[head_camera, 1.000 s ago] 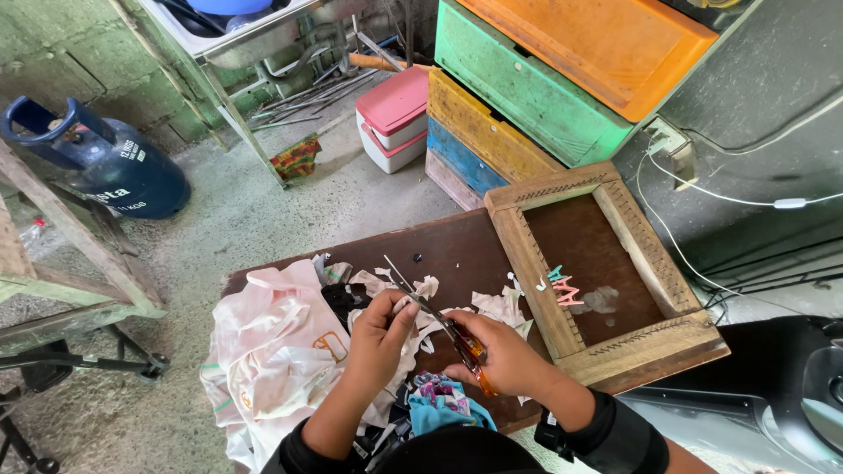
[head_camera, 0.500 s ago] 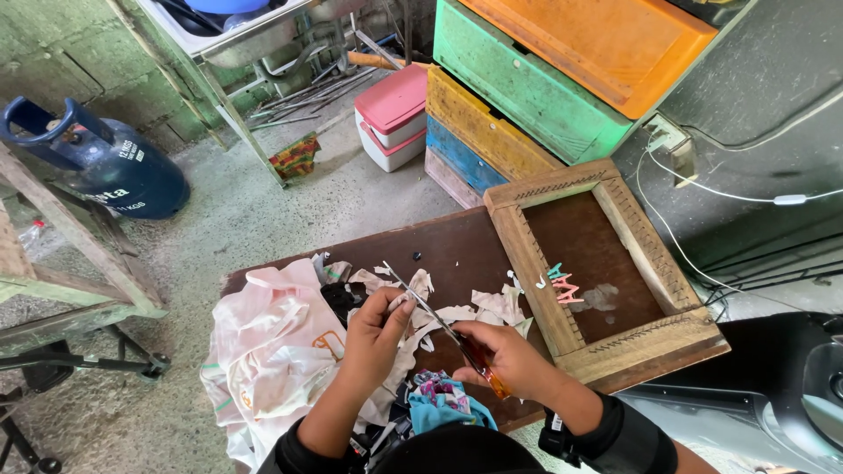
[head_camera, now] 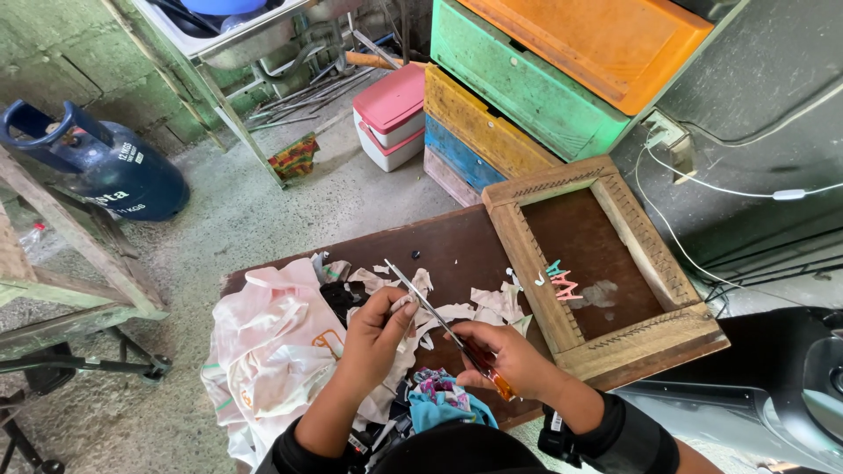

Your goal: The person cuts fabric into strips with scissors, holding and aligning the fabric with both hands between cuts.

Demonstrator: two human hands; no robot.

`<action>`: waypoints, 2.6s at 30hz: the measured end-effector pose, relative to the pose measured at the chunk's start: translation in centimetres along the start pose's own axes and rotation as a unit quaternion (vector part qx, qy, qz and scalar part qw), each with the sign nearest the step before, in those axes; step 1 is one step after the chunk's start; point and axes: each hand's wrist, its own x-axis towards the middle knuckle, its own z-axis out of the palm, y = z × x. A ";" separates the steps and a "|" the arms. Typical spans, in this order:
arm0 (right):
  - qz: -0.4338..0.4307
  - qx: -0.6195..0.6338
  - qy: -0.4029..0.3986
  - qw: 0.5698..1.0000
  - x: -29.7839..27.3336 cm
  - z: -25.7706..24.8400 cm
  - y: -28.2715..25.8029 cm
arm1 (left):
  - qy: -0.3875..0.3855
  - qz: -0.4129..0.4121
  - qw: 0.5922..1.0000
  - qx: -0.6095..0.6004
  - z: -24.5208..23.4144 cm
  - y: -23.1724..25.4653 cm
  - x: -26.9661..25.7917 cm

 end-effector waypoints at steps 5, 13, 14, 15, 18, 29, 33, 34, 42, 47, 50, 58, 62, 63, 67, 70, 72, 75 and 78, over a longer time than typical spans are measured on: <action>-0.009 -0.013 0.009 1.000 -0.3 -0.1 0.2 | -0.005 -0.001 0.999 -0.038 -0.4 -0.8 -0.1; -0.040 0.015 -0.041 0.998 -0.9 -0.8 0.2 | -0.094 -0.036 0.985 -0.137 -1.9 1.2 -0.1; -0.026 0.059 -0.059 0.996 -1.0 -0.8 0.4 | -0.118 -0.047 0.980 -0.151 -2.1 0.6 -0.2; -0.011 0.103 -0.077 0.992 -1.1 -0.8 0.6 | -0.143 -0.058 0.974 -0.165 -2.4 0.0 -0.2; -0.012 0.147 -0.092 0.985 -1.2 -0.8 0.5 | -0.156 -0.078 0.971 -0.164 -2.3 0.7 -0.4; 0.043 0.248 -0.117 0.961 -1.8 -0.4 1.0 | -0.182 -0.084 0.973 -0.114 -1.6 0.6 -1.3; 0.053 0.252 -0.132 0.957 -1.9 -0.3 0.0 | -0.193 -0.128 0.963 -0.137 -1.6 0.8 -1.4; 0.053 0.252 -0.132 0.957 -1.9 -0.2 -0.4 | -0.193 -0.129 0.963 -0.137 -1.6 0.4 -1.5; 0.048 0.257 -0.140 0.955 -2.7 -0.8 2.3 | -0.187 -0.111 0.968 -0.123 -1.6 -1.7 -1.8; 0.082 0.271 -0.125 0.951 -3.0 -0.7 2.4 | -0.180 -0.099 0.977 -0.064 -0.7 -2.3 -1.4; 0.067 0.299 -0.133 0.942 -2.9 -1.1 1.2 | -0.178 -0.092 0.979 0.025 0.6 -2.0 -1.1; 0.197 -0.135 0.146 0.960 -0.8 -4.8 7.5 | -0.146 0.060 0.886 0.436 3.1 -1.5 0.8; 0.304 -0.269 0.117 0.906 0.1 -4.6 10.3 | -0.103 0.138 0.867 0.467 3.4 2.5 1.7; 0.349 -0.304 0.094 0.882 0.3 -4.3 11.1 | -0.103 0.139 0.875 0.453 3.3 3.8 1.9; 0.348 -0.352 0.100 0.863 0.4 -4.0 17.5 | -0.117 0.090 0.895 0.421 2.5 4.9 1.4; 0.342 -0.441 0.064 0.827 0.8 -3.9 18.0 | -0.129 0.053 0.919 0.369 1.7 5.8 0.6; 0.366 -0.410 -0.005 0.835 0.8 -3.5 15.1 | -0.145 0.049 0.959 0.239 1.1 6.5 -0.2; 0.377 -0.391 -0.043 0.839 1.1 -3.7 14.0 | -0.149 0.011 0.973 0.177 0.9 8.6 -1.2; 0.325 -0.403 -0.040 0.855 1.0 -3.8 15.2 | -0.165 0.024 0.971 0.172 -0.2 8.2 -1.9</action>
